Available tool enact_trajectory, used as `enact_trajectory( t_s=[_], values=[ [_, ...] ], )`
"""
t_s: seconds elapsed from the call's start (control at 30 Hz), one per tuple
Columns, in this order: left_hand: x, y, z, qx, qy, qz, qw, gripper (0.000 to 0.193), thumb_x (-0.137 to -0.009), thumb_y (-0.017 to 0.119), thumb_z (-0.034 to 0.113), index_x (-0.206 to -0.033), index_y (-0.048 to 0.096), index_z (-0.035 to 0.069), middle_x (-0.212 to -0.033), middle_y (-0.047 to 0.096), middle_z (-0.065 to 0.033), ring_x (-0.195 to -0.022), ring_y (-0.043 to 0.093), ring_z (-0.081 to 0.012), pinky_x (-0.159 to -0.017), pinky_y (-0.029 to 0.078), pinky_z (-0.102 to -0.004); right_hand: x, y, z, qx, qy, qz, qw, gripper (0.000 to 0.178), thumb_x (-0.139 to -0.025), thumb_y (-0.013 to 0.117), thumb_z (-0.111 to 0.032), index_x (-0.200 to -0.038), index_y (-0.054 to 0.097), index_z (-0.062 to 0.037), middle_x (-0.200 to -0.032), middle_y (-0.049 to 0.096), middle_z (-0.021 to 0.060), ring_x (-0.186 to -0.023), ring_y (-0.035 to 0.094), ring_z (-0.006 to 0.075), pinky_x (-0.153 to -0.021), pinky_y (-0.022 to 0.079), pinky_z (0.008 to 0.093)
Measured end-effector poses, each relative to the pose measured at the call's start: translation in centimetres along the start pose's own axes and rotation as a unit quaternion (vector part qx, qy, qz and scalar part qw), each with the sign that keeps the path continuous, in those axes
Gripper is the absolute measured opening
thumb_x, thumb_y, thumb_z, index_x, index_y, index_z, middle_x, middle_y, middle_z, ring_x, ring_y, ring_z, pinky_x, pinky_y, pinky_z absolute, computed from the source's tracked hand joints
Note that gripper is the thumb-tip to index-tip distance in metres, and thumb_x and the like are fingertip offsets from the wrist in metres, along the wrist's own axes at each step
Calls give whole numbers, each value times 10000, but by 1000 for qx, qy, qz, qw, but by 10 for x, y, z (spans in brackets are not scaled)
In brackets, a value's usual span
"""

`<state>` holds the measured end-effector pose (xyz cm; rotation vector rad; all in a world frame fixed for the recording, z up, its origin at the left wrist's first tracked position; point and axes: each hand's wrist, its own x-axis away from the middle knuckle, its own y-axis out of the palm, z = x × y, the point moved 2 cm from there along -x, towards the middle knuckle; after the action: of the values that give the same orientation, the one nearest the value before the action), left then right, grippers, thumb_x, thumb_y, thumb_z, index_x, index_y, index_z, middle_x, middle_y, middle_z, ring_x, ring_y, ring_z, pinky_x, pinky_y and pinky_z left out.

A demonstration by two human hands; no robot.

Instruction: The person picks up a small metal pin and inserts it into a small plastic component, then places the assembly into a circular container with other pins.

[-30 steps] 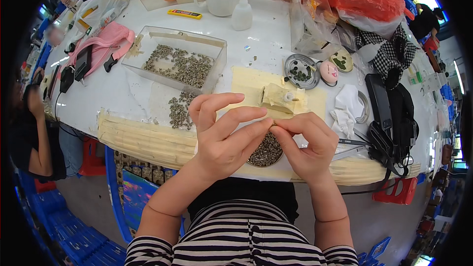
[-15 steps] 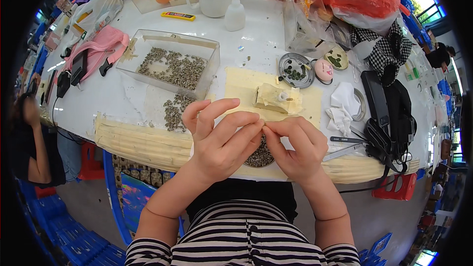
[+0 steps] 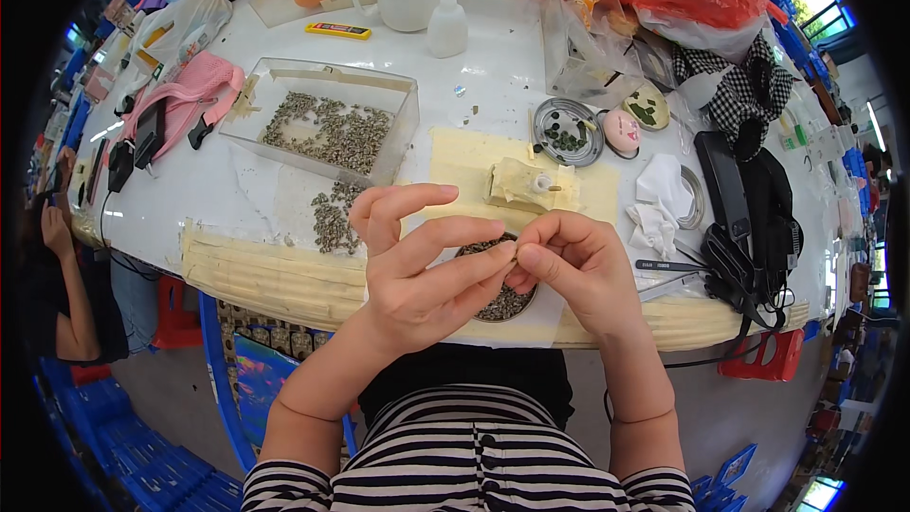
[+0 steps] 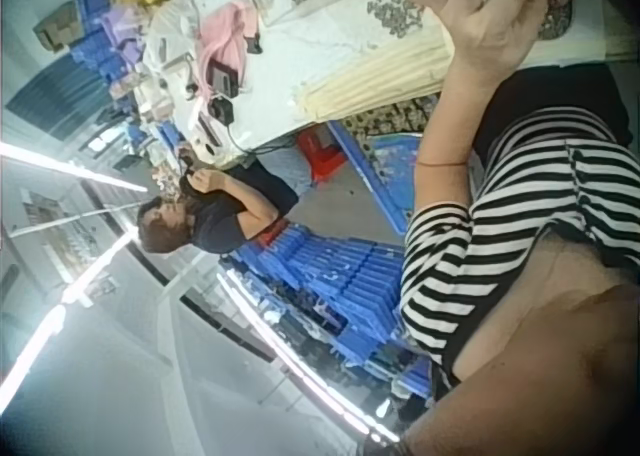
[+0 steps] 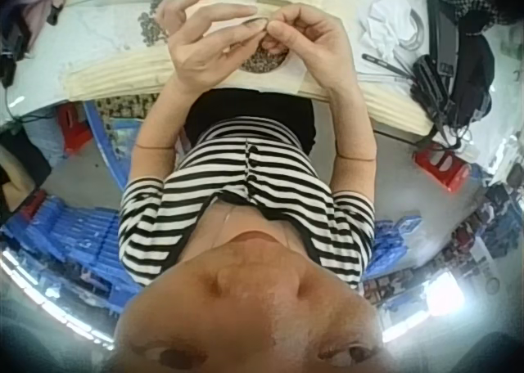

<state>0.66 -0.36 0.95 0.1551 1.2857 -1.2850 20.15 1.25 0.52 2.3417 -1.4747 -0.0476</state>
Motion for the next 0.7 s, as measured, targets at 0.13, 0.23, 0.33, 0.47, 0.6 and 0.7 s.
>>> enact_trajectory(
  t_s=[0.13, 0.23, 0.33, 0.47, 0.6, 0.7],
  values=[
    [0, 1, -1, 17, -5, 5, 1000, 260, -646, 868, 116, -887, 803, 192, -1035, 716, 48, -1137, 536, -278, -931, 399, -404, 0, 0, 0, -19, 9, -15, 1000, 156, -988, 678, -124, -1027, 655, 26, -911, 700, 57, -829, 683, 108, -750, 565, 246],
    [0, 0, -2, 12, -5, 0, 1000, 248, -653, 860, 98, -877, 798, 184, -1032, 717, 46, -1142, 535, -278, -937, 400, -396, 0, 3, 1, -9, -5, 2, 1000, 146, -991, 672, -116, -1033, 653, 23, -909, 701, 55, -826, 683, 110, -749, 559, 240],
    [-1, 3, -2, 1, -10, 6, 1000, 227, -652, 847, 92, -859, 786, 167, -1022, 714, 43, -1134, 543, -273, -937, 389, -406, 1, 8, 4, 43, -59, 54, 996, 117, -974, 682, -87, -1006, 668, 25, -880, 705, 47, -799, 686, 107, -731, 554, 238],
    [-2, 4, 2, -38, -2, 6, 999, 198, -650, 834, 108, -830, 767, 158, -988, 702, 48, -1109, 555, -256, -927, 372, -414, 1, 12, 3, 215, -174, 104, 955, 63, -921, 712, -35, -945, 691, 19, -835, 715, 51, -743, 680, 100, -673, 552, 244],
    [0, 6, 4, -67, -1, 10, 998, 190, -647, 831, 121, -818, 757, 158, -949, 686, 54, -1094, 558, -243, -926, 356, -413, 0, 15, 3, 294, -253, 123, 913, 62, -870, 739, -1, -919, 701, 5, -816, 715, 67, -705, 679, 122, -627, 551, 258],
    [1, 7, 3, -82, -3, 0, 997, 194, -644, 826, 132, -821, 754, 157, -933, 673, 52, -1096, 557, -241, -935, 340, -412, 1, 17, 2, 405, -332, 132, 841, 106, -830, 763, 2, -916, 702, -10, -812, 706, 80, -693, 687, 171, -611, 550, 273]
  ],
)
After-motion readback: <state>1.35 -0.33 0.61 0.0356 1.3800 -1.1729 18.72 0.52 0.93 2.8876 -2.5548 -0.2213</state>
